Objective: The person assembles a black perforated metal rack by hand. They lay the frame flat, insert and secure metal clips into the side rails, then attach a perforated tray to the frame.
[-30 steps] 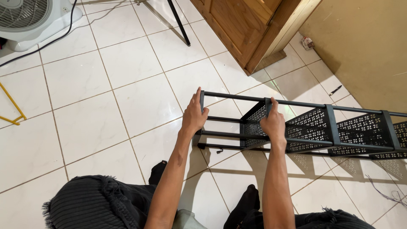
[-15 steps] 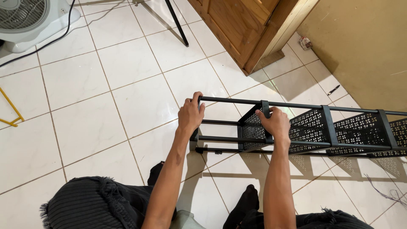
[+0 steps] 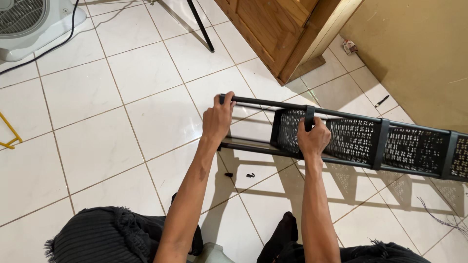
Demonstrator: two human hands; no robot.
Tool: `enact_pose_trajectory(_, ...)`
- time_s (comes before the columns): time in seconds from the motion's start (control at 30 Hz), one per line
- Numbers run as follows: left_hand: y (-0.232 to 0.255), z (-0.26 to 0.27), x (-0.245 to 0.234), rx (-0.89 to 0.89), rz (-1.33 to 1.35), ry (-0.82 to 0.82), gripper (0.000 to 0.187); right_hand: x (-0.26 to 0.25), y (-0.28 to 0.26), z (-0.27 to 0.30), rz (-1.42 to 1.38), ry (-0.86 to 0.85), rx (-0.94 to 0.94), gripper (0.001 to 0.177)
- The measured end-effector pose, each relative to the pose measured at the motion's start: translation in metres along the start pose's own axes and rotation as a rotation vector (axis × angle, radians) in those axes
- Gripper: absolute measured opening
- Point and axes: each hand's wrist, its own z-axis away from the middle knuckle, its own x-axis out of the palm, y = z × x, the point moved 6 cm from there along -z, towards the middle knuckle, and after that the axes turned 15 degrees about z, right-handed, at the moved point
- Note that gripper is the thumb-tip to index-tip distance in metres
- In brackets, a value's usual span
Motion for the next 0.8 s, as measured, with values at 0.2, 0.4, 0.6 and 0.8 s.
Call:
enact_pose_trajectory(0.2, -0.016, 0.012, -0.009, 0.087, 0.011, 0.155, 0.027, -0.004, -0.027, 0.006, -0.049, -0.008, -0.074, 0.045)
enact_pose_trajectory(0.4, -0.034, 0.037, 0.005, 0.111, 0.065, 0.18, 0.022, -0.006, -0.025, 0.001, 0.231, -0.466, 0.033, 0.049)
enact_pose_trajectory(0.6, -0.047, 0.058, 0.028, 0.112, 0.131, 0.131, 0.023, -0.028, -0.023, -0.004, 0.287, -0.507, 0.118, 0.054)
enact_pose_trajectory(0.8, -0.065, 0.087, 0.055, 0.128, 0.162, 0.08, 0.024, 0.017, -0.038, 0.02, 0.303, -0.698, -0.139, 0.094)
